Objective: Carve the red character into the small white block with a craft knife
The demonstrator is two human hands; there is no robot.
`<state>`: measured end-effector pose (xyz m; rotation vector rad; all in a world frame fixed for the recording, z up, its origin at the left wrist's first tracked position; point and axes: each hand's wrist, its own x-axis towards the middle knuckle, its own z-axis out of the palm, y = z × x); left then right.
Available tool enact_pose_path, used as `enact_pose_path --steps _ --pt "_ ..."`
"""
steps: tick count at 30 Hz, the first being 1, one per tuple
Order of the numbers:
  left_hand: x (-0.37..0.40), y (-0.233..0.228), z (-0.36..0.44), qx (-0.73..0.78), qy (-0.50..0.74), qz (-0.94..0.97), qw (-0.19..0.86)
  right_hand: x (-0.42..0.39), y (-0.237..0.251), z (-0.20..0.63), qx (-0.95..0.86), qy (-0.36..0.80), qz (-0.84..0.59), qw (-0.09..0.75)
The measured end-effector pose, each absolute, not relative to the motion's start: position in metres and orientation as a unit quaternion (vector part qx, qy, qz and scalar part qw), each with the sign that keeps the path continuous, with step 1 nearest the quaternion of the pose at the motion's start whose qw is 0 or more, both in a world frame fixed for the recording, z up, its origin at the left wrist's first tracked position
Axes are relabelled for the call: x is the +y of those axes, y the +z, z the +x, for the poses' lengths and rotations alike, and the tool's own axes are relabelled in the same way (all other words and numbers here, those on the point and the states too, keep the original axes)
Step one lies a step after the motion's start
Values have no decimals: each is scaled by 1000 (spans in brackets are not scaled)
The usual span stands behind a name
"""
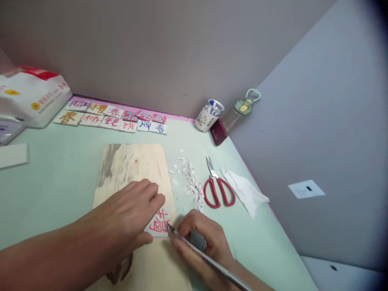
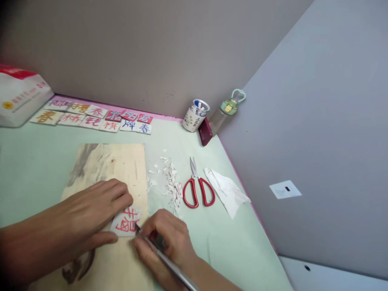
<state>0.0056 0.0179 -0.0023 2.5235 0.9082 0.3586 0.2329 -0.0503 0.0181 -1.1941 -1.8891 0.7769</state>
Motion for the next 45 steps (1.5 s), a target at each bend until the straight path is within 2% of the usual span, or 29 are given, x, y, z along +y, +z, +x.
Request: enact_pose_path --steps 9,16,20,30,45 --pt "18 -5 5 318 155 913 202 -47 16 230 -753 282 -460 377" --pt "18 -3 6 326 131 912 213 -47 15 229 -758 271 -464 370" --pt "17 -2 4 323 145 910 215 -47 19 228 -773 269 -460 346" --pt "17 1 6 325 131 911 218 -37 38 228 -748 367 -477 279" --pt "18 4 5 333 122 904 240 -39 41 229 -739 389 -480 268"
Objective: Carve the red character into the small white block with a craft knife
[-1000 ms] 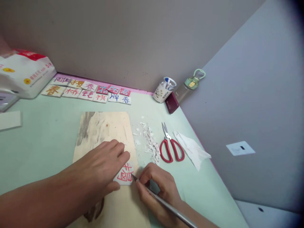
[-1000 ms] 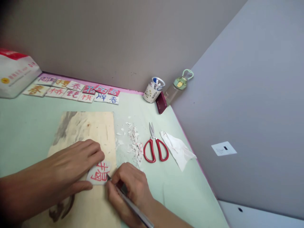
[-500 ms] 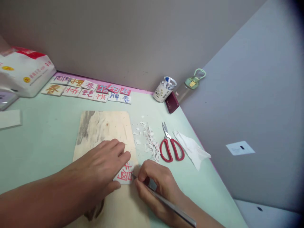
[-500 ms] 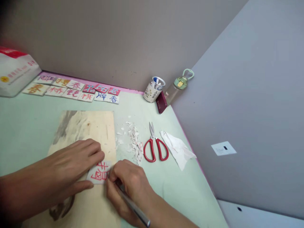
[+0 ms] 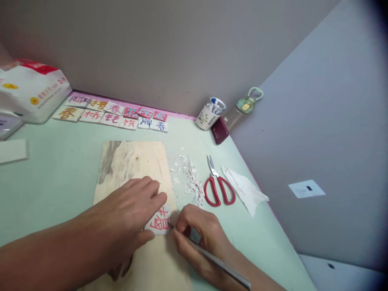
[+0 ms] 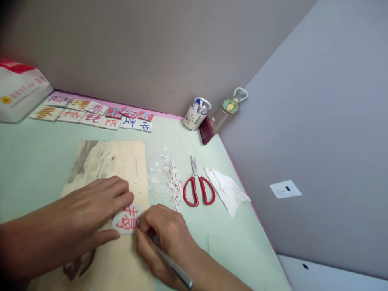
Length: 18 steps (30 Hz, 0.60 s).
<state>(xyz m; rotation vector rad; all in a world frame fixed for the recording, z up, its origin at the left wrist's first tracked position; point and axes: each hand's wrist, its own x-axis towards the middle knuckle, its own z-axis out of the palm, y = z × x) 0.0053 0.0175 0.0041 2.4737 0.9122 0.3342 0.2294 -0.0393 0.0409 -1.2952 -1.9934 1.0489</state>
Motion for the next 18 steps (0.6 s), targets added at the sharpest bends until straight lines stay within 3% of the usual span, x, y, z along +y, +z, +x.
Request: enact_pose_path --steps 18 --pt "18 6 7 343 119 899 245 -41 39 229 -750 380 -475 260"
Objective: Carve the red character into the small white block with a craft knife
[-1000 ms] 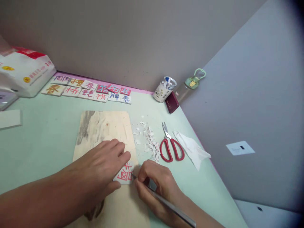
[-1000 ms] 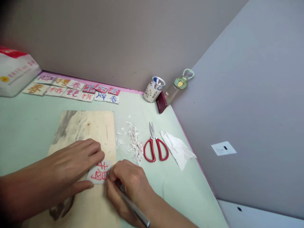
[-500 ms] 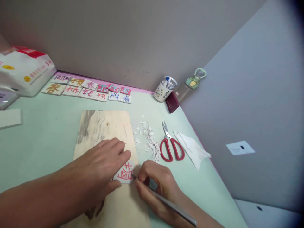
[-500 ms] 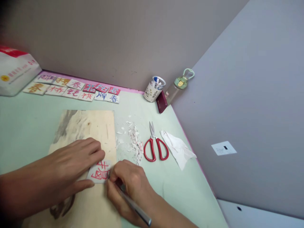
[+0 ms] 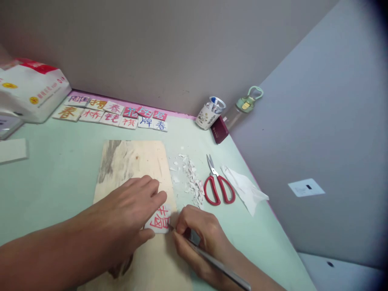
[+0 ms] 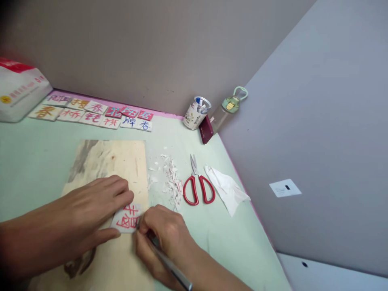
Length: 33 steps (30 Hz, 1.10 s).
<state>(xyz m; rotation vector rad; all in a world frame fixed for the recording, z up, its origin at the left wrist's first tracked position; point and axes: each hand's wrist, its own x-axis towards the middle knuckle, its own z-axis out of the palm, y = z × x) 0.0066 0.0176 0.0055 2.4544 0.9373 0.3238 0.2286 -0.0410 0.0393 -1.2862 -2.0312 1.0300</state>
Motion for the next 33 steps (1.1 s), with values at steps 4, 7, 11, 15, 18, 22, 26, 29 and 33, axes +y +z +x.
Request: enact_pose_path --steps 4,7,11,15,18,22,26,29,33 --pt "17 5 7 344 118 899 243 -42 39 229 -754 373 -471 264" --pt "17 5 6 348 111 898 245 -43 40 229 -752 375 -473 264" --pt "17 8 6 351 104 900 238 -45 40 228 -739 387 -485 264" --pt "18 8 6 343 111 904 231 -47 34 227 -711 399 -511 272" --pt "19 5 4 343 121 905 222 -49 28 228 -689 408 -525 288" --pt "21 3 1 345 96 907 224 -50 24 227 -653 425 -545 311" --pt "23 4 -2 311 112 915 231 -49 22 225 -622 441 -561 323" --pt "23 4 -2 306 114 916 233 -48 20 224 -606 445 -568 334" --pt "22 6 1 314 66 913 251 -48 18 224 -583 451 -583 342"
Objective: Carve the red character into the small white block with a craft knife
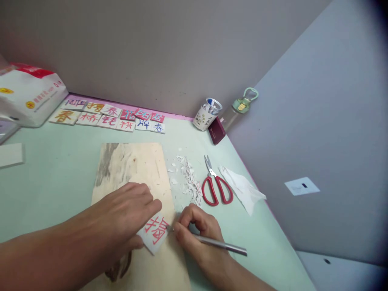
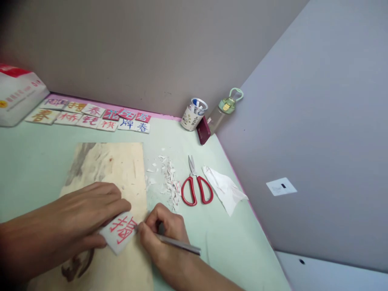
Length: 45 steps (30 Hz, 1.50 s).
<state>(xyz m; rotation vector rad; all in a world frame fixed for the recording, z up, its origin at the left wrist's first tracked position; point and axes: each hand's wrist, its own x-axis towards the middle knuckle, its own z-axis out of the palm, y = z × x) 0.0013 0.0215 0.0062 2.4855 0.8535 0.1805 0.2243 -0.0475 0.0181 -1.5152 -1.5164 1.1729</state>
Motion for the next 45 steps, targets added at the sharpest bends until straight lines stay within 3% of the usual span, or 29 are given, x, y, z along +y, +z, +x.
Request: enact_pose_path --steps 6,12,34,45 --pt "10 25 18 329 -16 911 246 -46 16 225 -551 480 -577 366" --pt "2 21 24 331 28 920 207 -47 15 225 -552 465 -589 364" --pt "21 -5 16 239 113 911 317 -52 26 225 -691 397 -523 302" --pt "26 15 23 257 51 904 338 -51 29 225 -696 414 -510 289"
